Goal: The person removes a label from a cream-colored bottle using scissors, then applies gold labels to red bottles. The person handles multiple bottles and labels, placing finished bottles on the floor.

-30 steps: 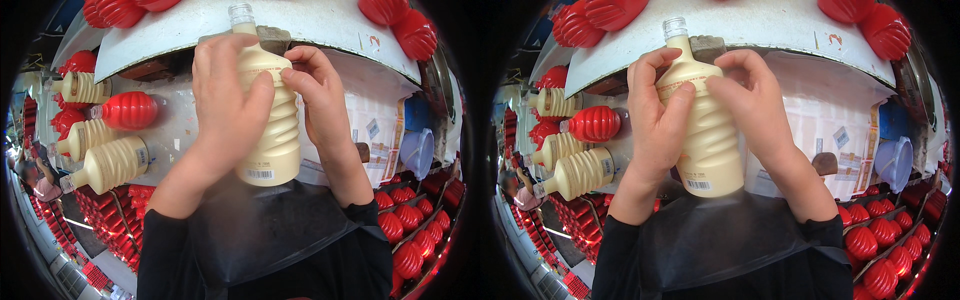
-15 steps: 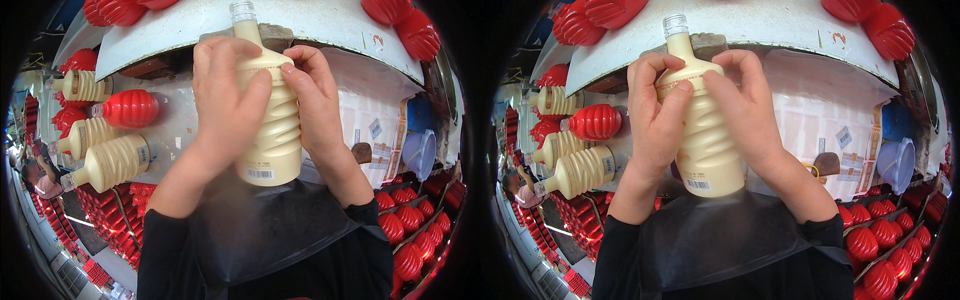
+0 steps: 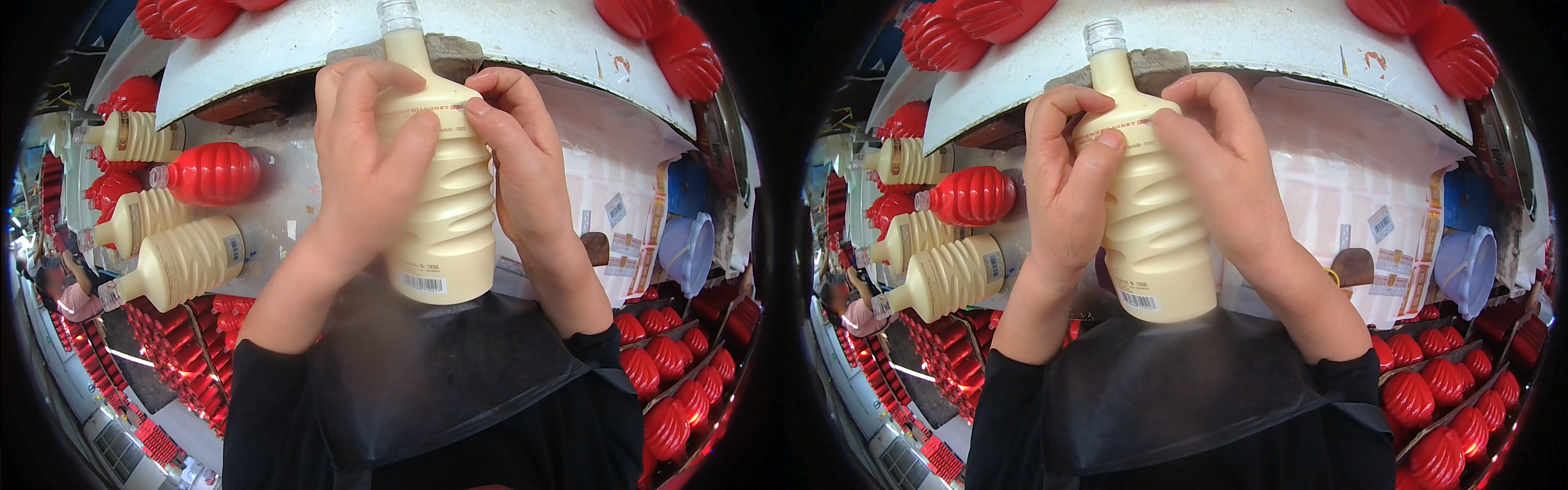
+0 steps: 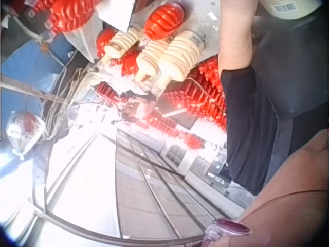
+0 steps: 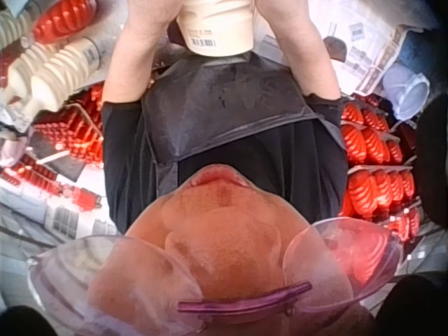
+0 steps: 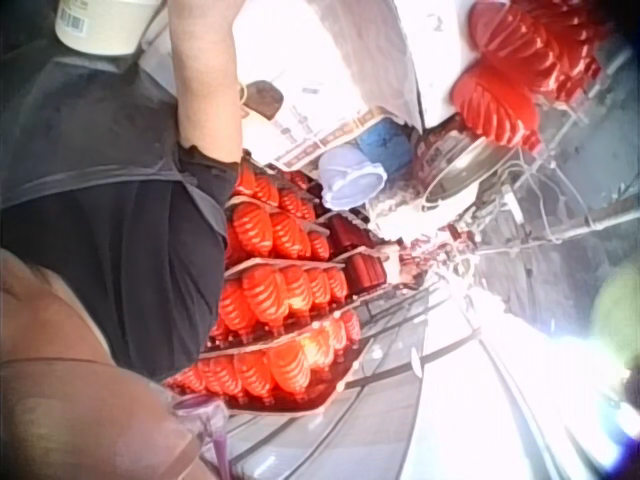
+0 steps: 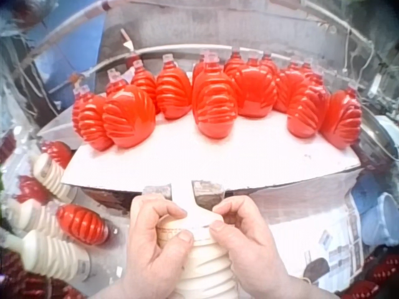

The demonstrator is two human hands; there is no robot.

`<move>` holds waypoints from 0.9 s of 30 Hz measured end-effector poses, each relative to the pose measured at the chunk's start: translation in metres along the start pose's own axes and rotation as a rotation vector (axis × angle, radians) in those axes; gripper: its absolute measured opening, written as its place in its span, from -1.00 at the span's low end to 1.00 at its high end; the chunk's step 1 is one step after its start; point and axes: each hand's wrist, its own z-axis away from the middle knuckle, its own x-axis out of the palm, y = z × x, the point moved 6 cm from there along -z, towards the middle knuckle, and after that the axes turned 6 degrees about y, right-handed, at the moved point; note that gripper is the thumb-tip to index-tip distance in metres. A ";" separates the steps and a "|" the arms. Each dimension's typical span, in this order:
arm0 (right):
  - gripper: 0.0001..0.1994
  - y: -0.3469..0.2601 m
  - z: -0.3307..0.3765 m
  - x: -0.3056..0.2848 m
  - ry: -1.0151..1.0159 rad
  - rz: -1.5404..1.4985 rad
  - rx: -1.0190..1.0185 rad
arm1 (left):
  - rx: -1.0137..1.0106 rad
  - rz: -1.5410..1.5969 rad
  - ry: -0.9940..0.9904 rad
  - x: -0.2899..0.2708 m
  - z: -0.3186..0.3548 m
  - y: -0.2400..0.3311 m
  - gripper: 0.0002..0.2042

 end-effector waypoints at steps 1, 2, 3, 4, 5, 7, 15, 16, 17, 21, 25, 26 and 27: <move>-0.74 0.000 0.000 0.000 0.000 0.008 -0.003 | -0.004 0.003 -0.003 0.000 0.000 0.000 -0.72; -0.73 0.000 0.000 0.000 -0.001 0.015 -0.006 | -0.010 0.008 -0.002 0.000 0.000 0.000 -0.72; -0.73 -0.001 0.001 0.000 -0.004 0.008 -0.013 | -0.017 0.014 -0.001 0.000 0.000 0.000 -0.72; -0.72 -0.001 0.001 0.000 0.000 0.030 -0.012 | -0.023 0.019 0.000 0.000 0.000 -0.001 -0.72; -0.72 -0.001 0.002 0.000 0.000 0.036 -0.016 | -0.021 0.017 -0.001 0.000 0.000 0.000 -0.72; -0.74 -0.002 0.003 0.000 0.003 0.036 -0.016 | -0.016 0.014 -0.005 0.000 0.000 0.000 -0.71; -0.71 0.000 -0.001 -0.001 -0.001 0.009 -0.006 | -0.022 0.001 -0.014 0.000 0.000 0.000 -0.70; -0.72 -0.001 -0.001 -0.002 -0.005 0.037 -0.019 | -0.020 0.002 -0.013 0.000 0.000 0.000 -0.70; -0.72 -0.001 -0.002 -0.002 -0.007 0.055 -0.031 | -0.023 0.004 -0.013 0.000 0.000 0.000 -0.70; -0.73 -0.002 -0.004 -0.003 -0.020 0.063 -0.050 | -0.017 0.002 -0.010 0.000 0.000 0.001 -0.70; -0.73 -0.003 -0.006 -0.003 -0.021 0.086 -0.063 | 0.000 -0.013 -0.007 0.000 -0.001 0.001 -0.70; -0.73 -0.003 -0.006 -0.004 -0.019 0.094 -0.065 | 0.000 -0.013 -0.006 0.000 -0.001 0.001 -0.70; -0.73 -0.003 -0.006 -0.004 -0.012 0.095 -0.062 | 0.001 -0.014 -0.005 0.000 -0.001 0.001 -0.70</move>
